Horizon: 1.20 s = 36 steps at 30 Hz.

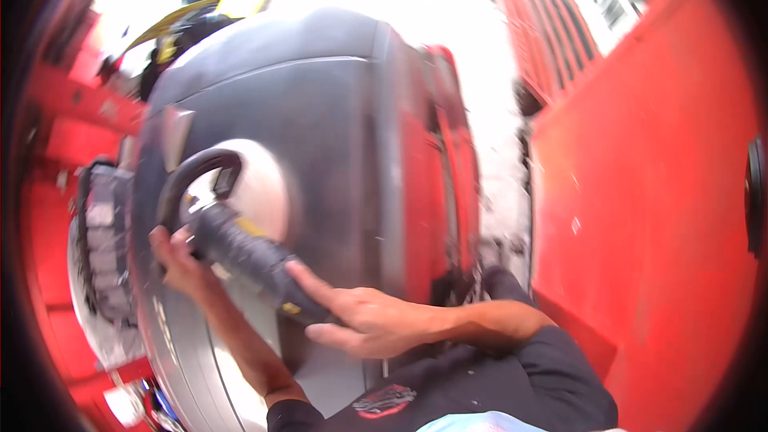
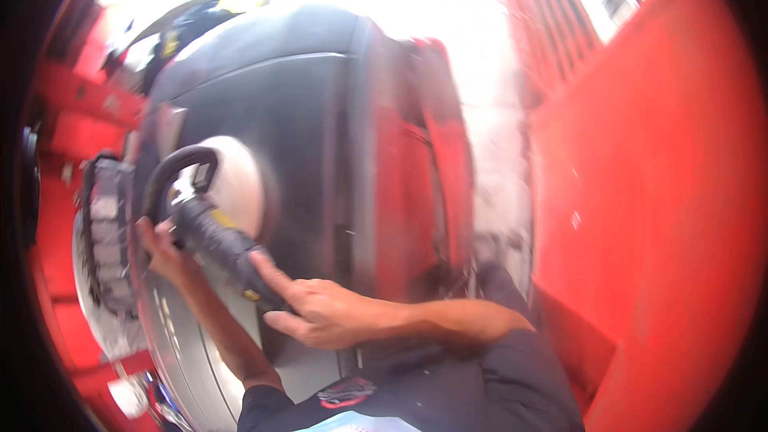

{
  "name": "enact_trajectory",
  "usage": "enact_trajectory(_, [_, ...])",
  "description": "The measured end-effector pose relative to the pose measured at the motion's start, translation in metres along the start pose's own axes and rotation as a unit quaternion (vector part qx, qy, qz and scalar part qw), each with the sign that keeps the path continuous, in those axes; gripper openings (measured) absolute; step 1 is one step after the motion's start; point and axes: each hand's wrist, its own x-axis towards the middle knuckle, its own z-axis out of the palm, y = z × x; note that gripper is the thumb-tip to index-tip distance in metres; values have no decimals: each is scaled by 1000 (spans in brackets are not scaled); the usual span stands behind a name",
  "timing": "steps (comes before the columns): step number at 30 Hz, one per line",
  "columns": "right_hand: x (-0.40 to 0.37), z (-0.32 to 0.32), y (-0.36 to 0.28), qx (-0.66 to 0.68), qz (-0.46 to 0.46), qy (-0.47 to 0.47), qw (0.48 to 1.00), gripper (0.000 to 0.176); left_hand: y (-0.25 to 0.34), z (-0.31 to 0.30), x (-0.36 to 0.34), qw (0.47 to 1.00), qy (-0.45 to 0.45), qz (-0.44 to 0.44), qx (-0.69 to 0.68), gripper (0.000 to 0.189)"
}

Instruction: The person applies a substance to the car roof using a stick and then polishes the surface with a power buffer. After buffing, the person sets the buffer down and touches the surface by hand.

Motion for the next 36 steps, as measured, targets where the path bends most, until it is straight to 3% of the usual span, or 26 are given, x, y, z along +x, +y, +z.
enact_trajectory(1, [5,8,9,-42,-49,47,997,85,17,2,0,1000,-9,1,-6,32])
enact_trajectory(2, [16,5,5,-50,-82,5,995,85,30,12,10,998,11,35,-54,27])
enact_trajectory(4, [25,5,-4,8,73,21,997,84,-2,29,27,987,40,144,-58,21])
enact_trajectory(5, [33,6,4,10,75,18,997,84,8,35,32,979,37,-2,-199,21])
enact_trajectory(6, [37,3,11,13,82,22,996,85,22,46,35,927,27,-146,-344,21])
enact_trajectory(9, [59,-35,-4,36,81,42,995,85,57,84,60,907,43,-176,-380,28])
enact_trajectory(12, [87,-73,0,15,75,48,996,86,54,120,85,895,19,-160,-416,28])
enact_trajectory(15, [111,-101,4,-103,7,99,990,91,59,160,104,858,-10,-206,-471,28])
enact_trajectory(17, [114,-117,-15,-137,94,146,975,97,63,194,121,820,-56,-209,-530,27])
enact_trajectory(19, [119,-140,-12,-158,105,163,968,99,70,220,134,806,-85,-205,-549,24])
enact_trajectory(21, [121,-160,-10,-179,113,181,960,101,76,241,143,748,-174,-177,-615,18])
enact_trajectory(24, [129,-176,-12,-203,94,211,951,103,84,259,148,729,-181,-184,-633,16])
enact_trajectory(26, [126,-178,-20,-216,142,205,944,103,84,259,147,720,-200,-179,-640,16])
enact_trajectory(28, [120,-179,-7,-232,109,206,944,103,78,252,140,733,-198,-179,-625,21])
enact_trajectory(30, [110,-171,-4,-245,77,196,946,102,72,226,127,736,-204,-198,-615,21])
enact_trajectory(32, [95,-154,-15,-230,123,135,956,103,68,187,109,749,-175,-231,-595,20])
enact_trajectory(33, [92,-144,6,-255,24,140,956,102,66,165,98,760,-146,-246,-583,20])
enact_trajectory(35, [84,-119,-1,-243,61,88,964,102,23,123,78,773,-157,-147,-597,26])
enact_trajectory(36, [81,-105,-5,-241,99,40,965,102,19,96,63,770,-137,-164,-602,26])
